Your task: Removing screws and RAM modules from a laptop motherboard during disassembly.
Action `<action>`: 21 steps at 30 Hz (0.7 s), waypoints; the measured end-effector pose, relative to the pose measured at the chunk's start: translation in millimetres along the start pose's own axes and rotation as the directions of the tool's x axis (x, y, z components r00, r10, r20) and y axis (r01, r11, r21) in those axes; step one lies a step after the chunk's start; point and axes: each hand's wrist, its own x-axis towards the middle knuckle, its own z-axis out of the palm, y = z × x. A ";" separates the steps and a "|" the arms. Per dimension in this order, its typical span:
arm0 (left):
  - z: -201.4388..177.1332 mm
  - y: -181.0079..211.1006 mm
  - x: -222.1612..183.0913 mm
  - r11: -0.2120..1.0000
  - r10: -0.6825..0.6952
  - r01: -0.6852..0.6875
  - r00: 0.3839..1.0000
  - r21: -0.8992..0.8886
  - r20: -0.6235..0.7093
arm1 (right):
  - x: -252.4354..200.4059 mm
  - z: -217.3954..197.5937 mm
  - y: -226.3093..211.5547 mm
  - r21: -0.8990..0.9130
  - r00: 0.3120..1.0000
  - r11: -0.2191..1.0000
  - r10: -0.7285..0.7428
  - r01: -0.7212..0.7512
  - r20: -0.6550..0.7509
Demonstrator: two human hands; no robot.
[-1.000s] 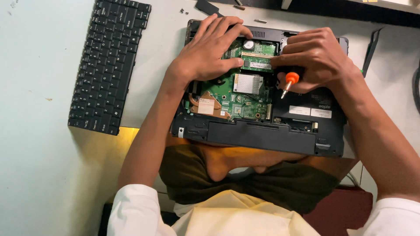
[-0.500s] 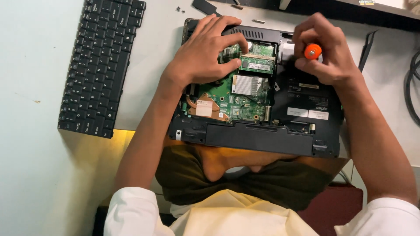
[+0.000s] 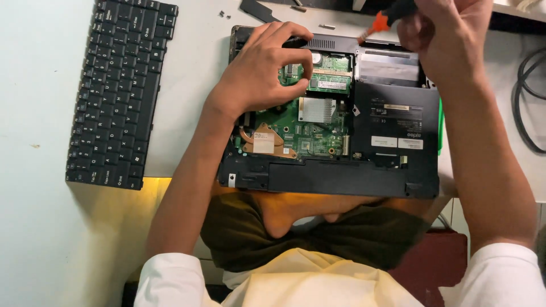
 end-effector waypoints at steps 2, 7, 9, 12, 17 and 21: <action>0.1 1.0 -1.1 1.000 0.010 -0.010 1.000 0.008 -0.016 | -1.7 17.4 4.1 -0.104 0.998 0.993 -0.057 0.054 -0.033; 2.0 2.6 -3.6 1.000 0.004 -0.004 0.999 0.017 -0.032 | -23.2 48.2 -13.4 -0.367 0.975 0.904 -0.208 0.220 0.071; 2.1 0.0 -2.2 0.997 0.040 -0.037 0.998 0.066 -0.040 | -21.5 47.8 -9.8 -0.226 0.978 0.953 -0.184 0.201 0.097; 0.7 2.0 -2.9 0.997 0.058 -0.056 0.998 0.061 -0.034 | -18.8 47.1 -14.1 -0.435 0.945 0.846 -0.222 0.308 0.239; -1.3 0.7 -4.4 0.995 0.089 -0.090 0.996 0.041 0.009 | -22.9 46.5 -13.2 -0.579 0.932 0.733 -0.235 0.357 0.277; 0.6 0.2 -4.8 0.993 0.108 -0.106 0.994 0.059 -0.020 | -21.8 49.0 -10.8 -0.649 0.860 0.570 -0.269 0.505 0.433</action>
